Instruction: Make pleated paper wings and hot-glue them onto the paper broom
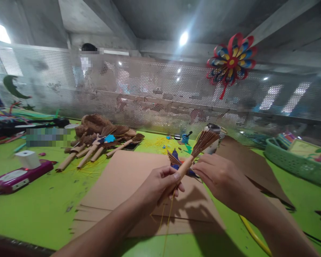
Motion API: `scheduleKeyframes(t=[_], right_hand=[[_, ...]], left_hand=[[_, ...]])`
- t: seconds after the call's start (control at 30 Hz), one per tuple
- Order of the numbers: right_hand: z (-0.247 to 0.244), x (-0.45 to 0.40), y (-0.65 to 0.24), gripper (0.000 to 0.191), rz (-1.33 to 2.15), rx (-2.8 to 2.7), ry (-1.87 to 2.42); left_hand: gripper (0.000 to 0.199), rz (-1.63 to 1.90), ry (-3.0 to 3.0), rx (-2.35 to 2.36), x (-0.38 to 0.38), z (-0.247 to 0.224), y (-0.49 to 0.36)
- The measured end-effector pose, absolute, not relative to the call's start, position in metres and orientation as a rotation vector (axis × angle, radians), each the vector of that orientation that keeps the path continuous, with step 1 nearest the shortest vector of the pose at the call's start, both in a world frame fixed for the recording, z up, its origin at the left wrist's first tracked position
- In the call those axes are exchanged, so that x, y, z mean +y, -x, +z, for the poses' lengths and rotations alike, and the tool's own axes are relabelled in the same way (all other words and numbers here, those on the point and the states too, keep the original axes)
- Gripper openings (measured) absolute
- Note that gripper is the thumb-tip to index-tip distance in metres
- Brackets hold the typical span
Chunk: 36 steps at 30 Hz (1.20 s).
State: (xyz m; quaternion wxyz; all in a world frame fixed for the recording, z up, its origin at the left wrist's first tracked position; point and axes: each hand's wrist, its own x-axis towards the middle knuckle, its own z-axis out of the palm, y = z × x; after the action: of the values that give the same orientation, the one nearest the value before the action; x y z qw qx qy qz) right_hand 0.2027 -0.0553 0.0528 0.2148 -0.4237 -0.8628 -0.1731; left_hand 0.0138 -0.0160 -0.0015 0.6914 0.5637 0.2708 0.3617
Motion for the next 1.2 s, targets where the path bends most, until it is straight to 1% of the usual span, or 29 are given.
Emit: scheduleKeyframes(t=[0.43,0.8,1.2], right_hand=[[0.049,-0.056,-0.199,0.026,-0.572,-2.338,1.147],[0.043,-0.055,-0.197,0.024,-0.5,-2.284,1.103],[0.044,-0.057,-0.192,0.027,-0.542,-2.24,1.114]], left_hand=[[0.023,0.849,-1.304,0.651,-0.02,0.002,-0.015],[0.023,0.931,-1.344,0.692,-0.024,0.003,-0.018],[0.021,0.931,-1.344,0.69,-0.024,0.003,-0.018]])
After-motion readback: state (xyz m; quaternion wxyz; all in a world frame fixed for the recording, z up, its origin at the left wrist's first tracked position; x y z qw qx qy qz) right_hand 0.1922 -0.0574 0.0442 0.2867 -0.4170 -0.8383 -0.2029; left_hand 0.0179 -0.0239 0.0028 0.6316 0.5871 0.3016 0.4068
